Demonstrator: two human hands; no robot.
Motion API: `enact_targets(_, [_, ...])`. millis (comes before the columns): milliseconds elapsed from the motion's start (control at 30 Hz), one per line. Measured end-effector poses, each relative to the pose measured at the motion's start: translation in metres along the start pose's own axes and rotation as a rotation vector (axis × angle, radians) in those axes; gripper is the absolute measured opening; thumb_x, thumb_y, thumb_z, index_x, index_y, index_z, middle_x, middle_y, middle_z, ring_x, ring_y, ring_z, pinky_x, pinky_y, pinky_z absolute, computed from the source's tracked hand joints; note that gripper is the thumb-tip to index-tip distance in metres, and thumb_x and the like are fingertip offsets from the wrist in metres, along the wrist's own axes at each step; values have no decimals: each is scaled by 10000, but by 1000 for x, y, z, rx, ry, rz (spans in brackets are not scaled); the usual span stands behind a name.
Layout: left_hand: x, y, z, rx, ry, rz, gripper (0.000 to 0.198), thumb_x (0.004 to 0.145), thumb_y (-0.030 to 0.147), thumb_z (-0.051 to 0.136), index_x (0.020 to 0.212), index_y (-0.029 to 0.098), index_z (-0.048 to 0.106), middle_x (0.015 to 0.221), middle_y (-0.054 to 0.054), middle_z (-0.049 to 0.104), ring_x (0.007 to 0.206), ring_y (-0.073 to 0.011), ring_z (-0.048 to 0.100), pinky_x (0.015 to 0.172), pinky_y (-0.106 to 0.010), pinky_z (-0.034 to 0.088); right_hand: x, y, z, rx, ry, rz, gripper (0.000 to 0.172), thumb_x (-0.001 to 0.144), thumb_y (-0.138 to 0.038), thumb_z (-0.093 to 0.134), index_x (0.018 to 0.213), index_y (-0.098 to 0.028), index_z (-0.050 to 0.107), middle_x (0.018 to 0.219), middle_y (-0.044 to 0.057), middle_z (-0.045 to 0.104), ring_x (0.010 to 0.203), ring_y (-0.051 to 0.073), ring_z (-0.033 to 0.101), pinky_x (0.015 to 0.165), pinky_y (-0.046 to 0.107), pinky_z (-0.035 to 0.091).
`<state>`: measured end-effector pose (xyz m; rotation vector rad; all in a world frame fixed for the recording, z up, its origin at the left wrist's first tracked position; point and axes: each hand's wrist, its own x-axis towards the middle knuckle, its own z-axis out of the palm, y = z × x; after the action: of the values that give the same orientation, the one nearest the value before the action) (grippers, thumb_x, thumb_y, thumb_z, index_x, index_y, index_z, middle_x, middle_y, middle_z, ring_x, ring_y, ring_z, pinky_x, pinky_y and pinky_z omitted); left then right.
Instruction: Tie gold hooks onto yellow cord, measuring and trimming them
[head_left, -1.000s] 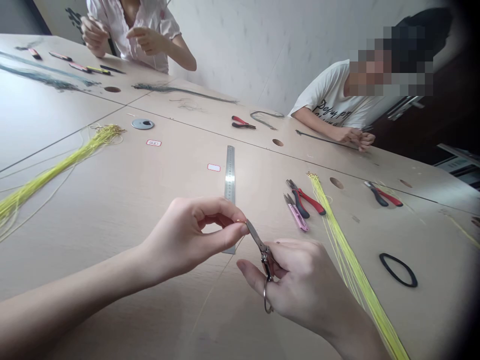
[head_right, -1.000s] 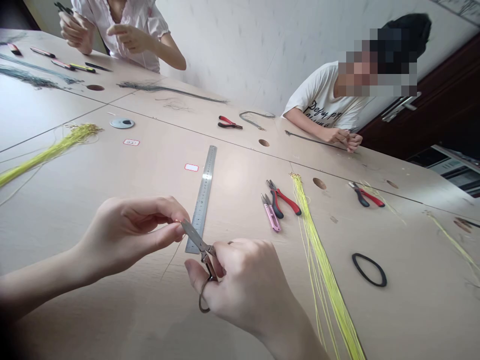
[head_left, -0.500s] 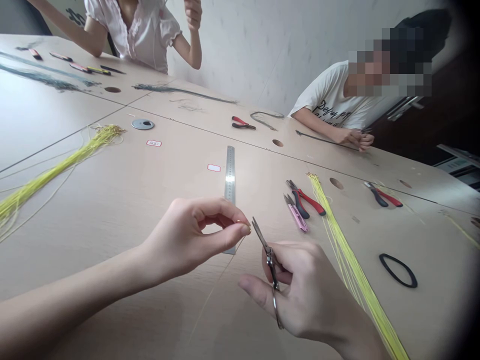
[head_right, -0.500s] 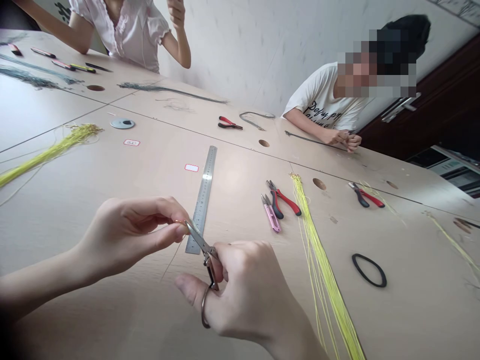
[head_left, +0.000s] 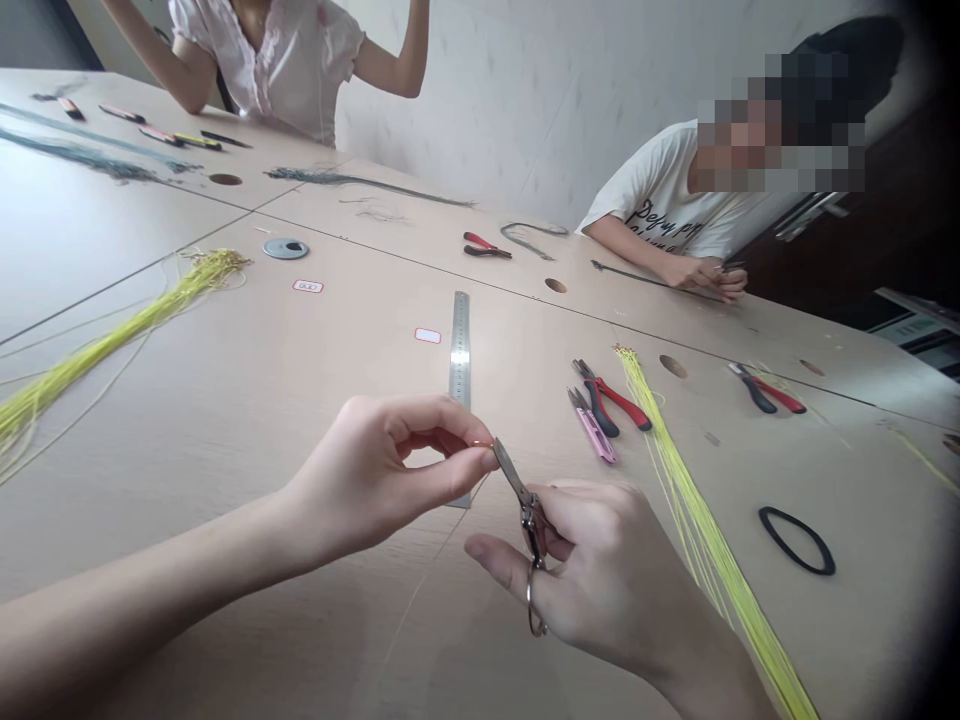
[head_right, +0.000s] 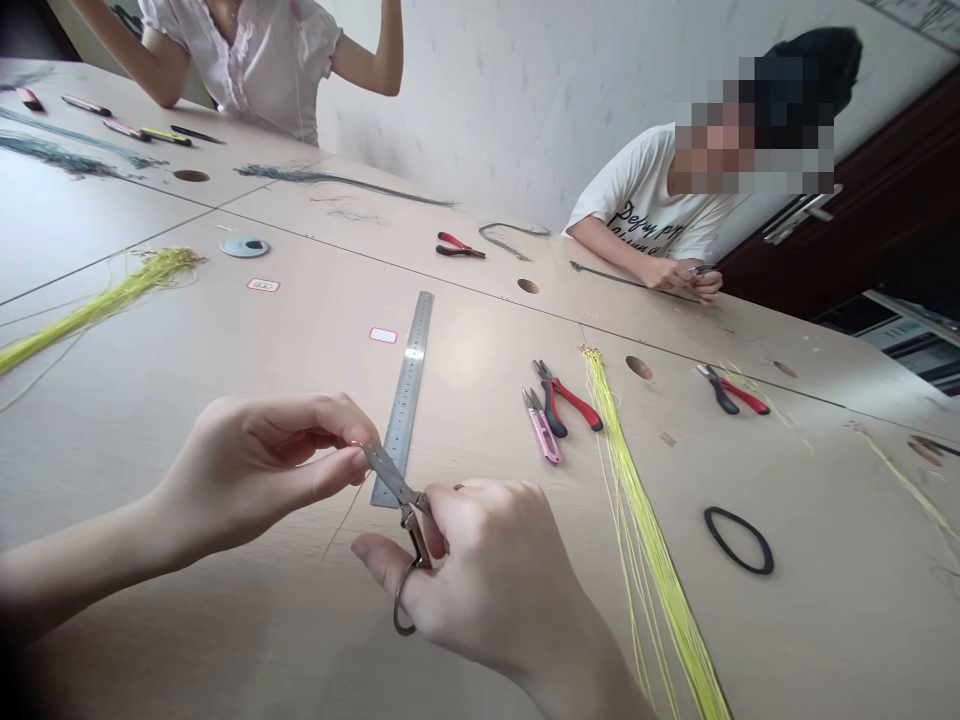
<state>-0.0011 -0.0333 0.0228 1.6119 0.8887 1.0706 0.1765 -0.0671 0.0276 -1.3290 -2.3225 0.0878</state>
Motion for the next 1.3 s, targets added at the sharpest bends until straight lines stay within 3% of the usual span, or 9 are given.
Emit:
enact_targets(400, [0,0,0,27,6,-24,81,742,130,598,691,165,651,662,8,677,623,-96,617,600,-175,511,0,4,4,-9,55,-47,463,815,-354,570,430,-181,381,339,-57,396,310,54,333,366,226,228])
enact_targets(467, [0,0,-1,33,-8,-40,82,752,146,593,695,166,647,663,1,674,620,-106,616,584,-189,510,2,7,3,50,40,69,467,812,-408,572,440,-189,396,329,-61,398,299,56,346,345,214,237])
enact_targets(567, [0,0,-1,28,-38,-63,87,769,166,574,706,167,635,659,0,659,614,-109,608,566,-196,504,7,20,3,19,-51,353,418,758,-486,601,487,-203,456,344,-55,439,311,83,395,328,210,260])
enact_targets(667, [1,-1,-1,38,-34,-104,94,773,190,565,702,162,620,676,-6,652,636,-117,609,577,-203,502,15,39,8,-138,-174,575,215,778,-384,557,663,-203,540,494,-23,555,426,128,512,397,221,327])
enact_targets(767, [3,-5,-2,70,-27,-121,124,774,241,569,698,160,624,698,-16,658,668,-133,615,625,-226,501,22,52,14,-196,-236,672,108,790,-244,482,765,-187,571,640,23,617,573,169,597,472,237,359])
enact_targets(867, [5,-10,-2,117,-40,-144,170,784,302,568,712,167,641,710,-19,663,680,-145,616,636,-235,485,27,56,20,-215,-243,679,159,794,-240,474,732,-168,602,749,97,657,741,237,633,567,279,397])
enact_targets(1033, [8,-19,-3,167,-28,-186,209,783,353,561,733,186,677,715,-20,673,709,-166,621,639,-241,475,28,49,21,-203,-225,662,185,803,-209,500,937,-156,616,921,133,674,993,265,585,749,314,410])
enact_targets(1300, [11,-27,-4,238,-5,-159,234,781,387,557,795,221,721,737,-12,709,775,-195,656,714,-267,509,24,48,22,-136,-118,642,160,777,-76,531,870,-149,639,924,136,648,932,251,593,739,318,418])
